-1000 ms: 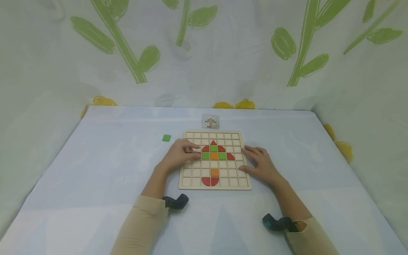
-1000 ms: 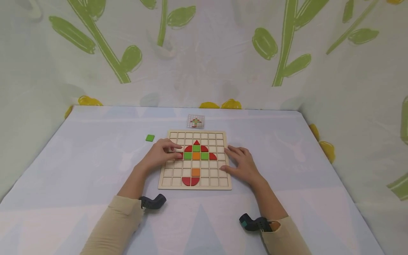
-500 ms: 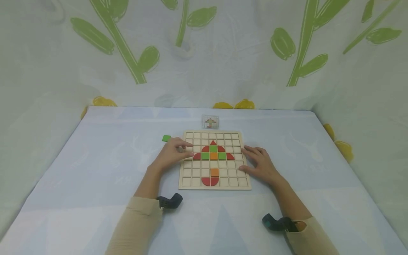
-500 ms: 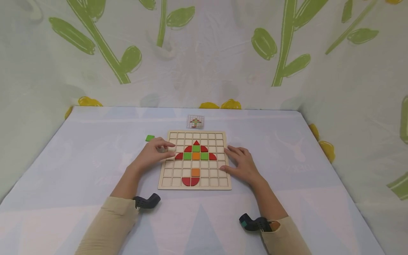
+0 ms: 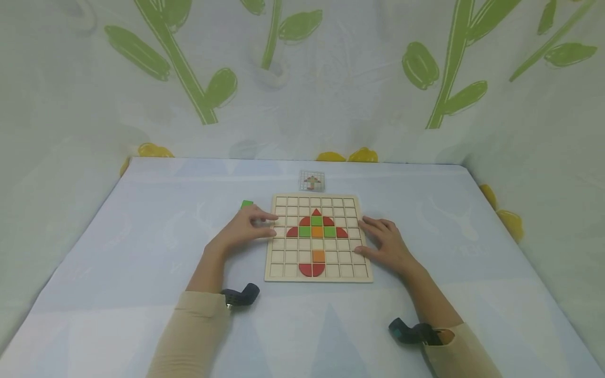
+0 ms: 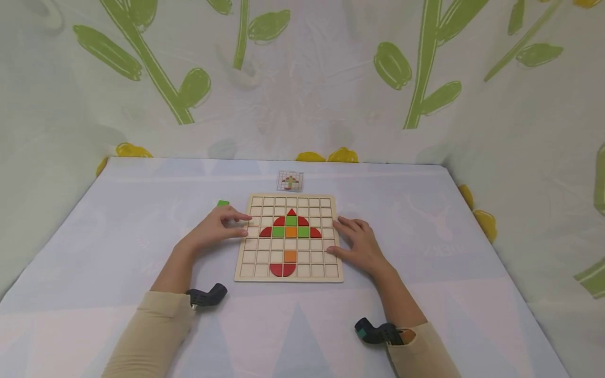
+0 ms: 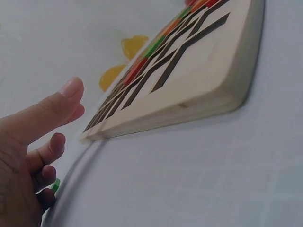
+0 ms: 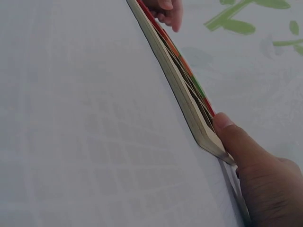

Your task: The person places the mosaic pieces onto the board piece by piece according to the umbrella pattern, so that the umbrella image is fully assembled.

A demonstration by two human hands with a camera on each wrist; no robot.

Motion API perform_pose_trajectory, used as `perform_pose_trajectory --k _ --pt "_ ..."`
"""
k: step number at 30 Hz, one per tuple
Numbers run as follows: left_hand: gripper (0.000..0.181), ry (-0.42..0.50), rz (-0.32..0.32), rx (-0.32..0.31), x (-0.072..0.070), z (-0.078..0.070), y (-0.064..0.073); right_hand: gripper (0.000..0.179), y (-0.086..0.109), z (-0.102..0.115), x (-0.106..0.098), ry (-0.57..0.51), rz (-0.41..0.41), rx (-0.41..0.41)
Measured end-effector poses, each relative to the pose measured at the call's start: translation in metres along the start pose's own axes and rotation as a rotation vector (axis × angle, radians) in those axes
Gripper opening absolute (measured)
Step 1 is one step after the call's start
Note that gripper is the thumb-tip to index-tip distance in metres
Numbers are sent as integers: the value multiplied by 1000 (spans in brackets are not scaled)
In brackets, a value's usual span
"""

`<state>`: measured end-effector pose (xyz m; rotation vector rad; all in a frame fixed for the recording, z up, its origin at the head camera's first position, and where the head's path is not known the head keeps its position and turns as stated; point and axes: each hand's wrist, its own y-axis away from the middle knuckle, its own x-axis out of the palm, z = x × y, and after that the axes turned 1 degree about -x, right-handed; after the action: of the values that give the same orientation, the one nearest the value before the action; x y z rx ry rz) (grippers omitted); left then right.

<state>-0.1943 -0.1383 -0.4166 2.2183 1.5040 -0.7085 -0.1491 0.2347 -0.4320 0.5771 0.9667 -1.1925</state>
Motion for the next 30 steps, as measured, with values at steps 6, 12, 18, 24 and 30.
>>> perform_pose_trajectory --k 6,12,18,24,30 --pt "41 -27 4 8 -10 4 4 72 0 -1 1 -5 0 8" --pt "47 -33 13 -37 -19 12 6 72 0 -1 1 0 4 16" --pt "47 17 -4 -42 -25 20 4 72 0 -1 2 0 1 16" --pt "49 39 -44 -39 -30 32 3 72 0 -1 2 -1 6 18" --pt "49 56 -66 -32 -40 38 -1 71 0 -1 1 0 5 11"
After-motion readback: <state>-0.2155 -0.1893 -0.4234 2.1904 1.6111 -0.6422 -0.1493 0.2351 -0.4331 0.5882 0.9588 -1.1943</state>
